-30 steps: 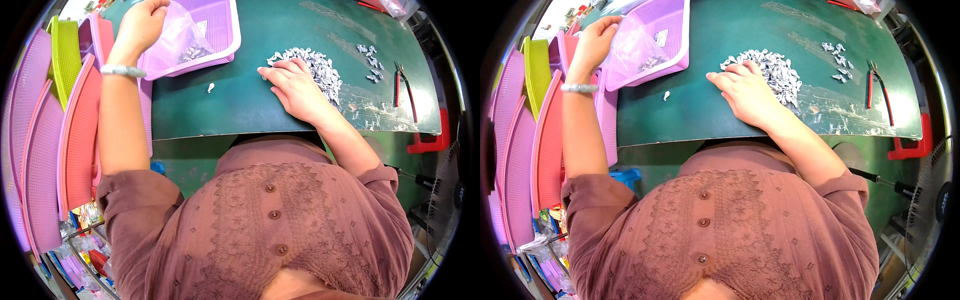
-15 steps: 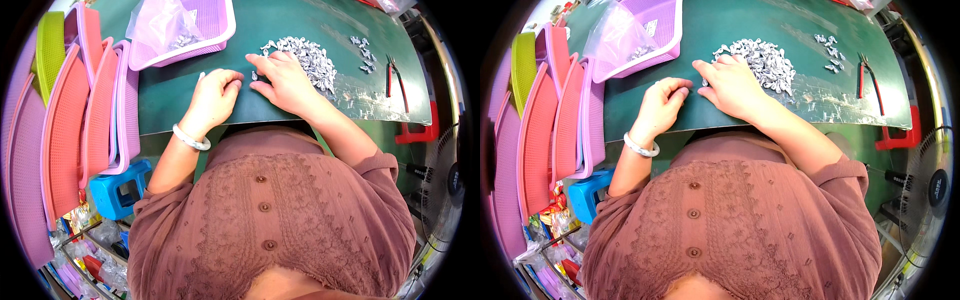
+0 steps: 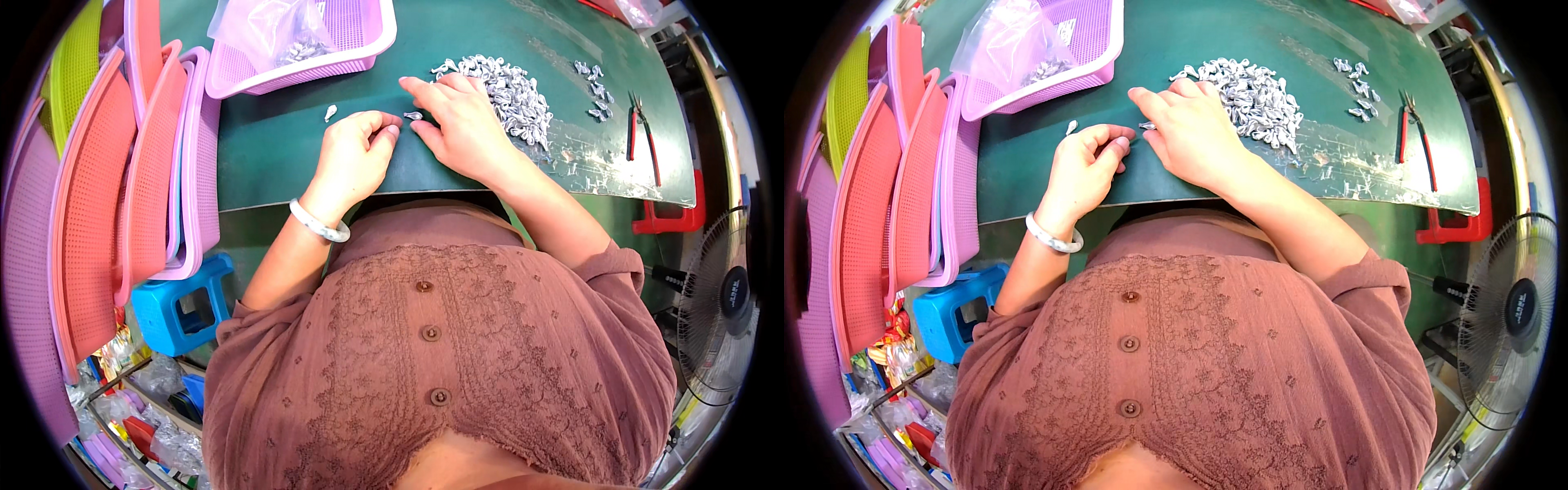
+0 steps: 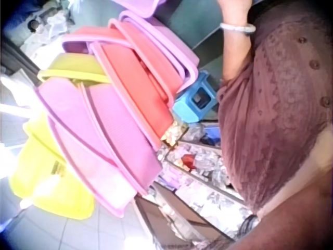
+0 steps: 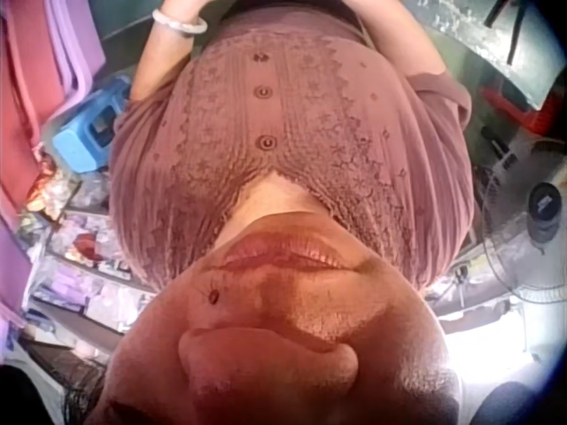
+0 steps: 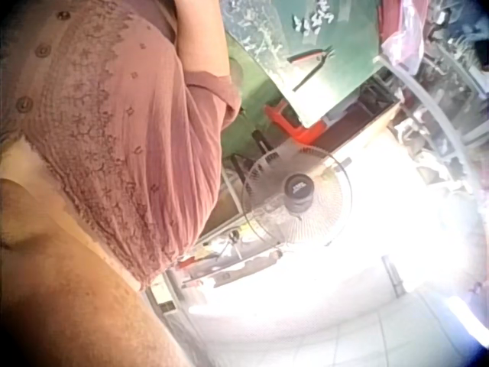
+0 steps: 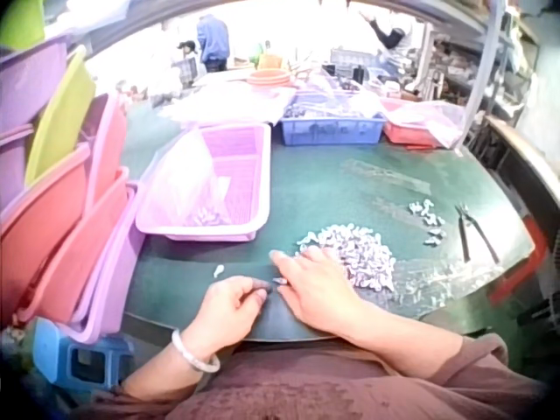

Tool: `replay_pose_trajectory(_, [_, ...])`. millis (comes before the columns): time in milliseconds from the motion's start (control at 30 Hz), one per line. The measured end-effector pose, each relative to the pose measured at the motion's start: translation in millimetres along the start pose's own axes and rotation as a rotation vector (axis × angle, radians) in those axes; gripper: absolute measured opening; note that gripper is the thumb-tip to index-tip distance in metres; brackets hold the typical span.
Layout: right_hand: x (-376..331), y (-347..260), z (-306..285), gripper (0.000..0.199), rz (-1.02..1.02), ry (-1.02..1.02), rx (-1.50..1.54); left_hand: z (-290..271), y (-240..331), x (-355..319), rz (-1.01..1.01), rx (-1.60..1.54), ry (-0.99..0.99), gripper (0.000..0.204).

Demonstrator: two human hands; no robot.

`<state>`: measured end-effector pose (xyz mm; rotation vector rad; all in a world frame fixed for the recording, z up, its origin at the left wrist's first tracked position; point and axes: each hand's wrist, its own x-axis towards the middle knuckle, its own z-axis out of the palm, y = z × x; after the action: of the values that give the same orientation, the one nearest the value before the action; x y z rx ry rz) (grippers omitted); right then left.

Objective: The person repeatedly picks small silver-wrapped items from a pile on a green table, folds the wrappers by hand, and places them into a purple basket. The process is continuous and repetitive throughout the clip.

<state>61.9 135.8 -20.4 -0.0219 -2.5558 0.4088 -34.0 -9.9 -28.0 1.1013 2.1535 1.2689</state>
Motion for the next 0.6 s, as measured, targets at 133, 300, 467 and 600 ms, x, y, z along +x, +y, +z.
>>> replay_pose_trajectory(133, [2.6,0.2,1.1,0.036,-0.003,-0.057,0.011,-0.5,-0.3,-0.8,-0.050,-0.032,-0.001,0.018])
replay_pose_trajectory(300, [2.7,0.3,-5.5,0.035,0.146,0.007,0.398,-1.4,6.9,-4.6,-0.130,-0.186,0.007,0.018])
replay_pose_trajectory(467, [0.4,-2.1,-15.2,0.036,0.520,-0.100,1.139,-3.3,19.5,-8.9,-0.147,-0.478,0.003,0.015])
replay_pose_trajectory(600, [-2.7,-1.1,-18.5,0.037,0.563,-0.084,1.369,-5.8,29.3,-11.4,-0.128,-0.528,0.009,0.012])
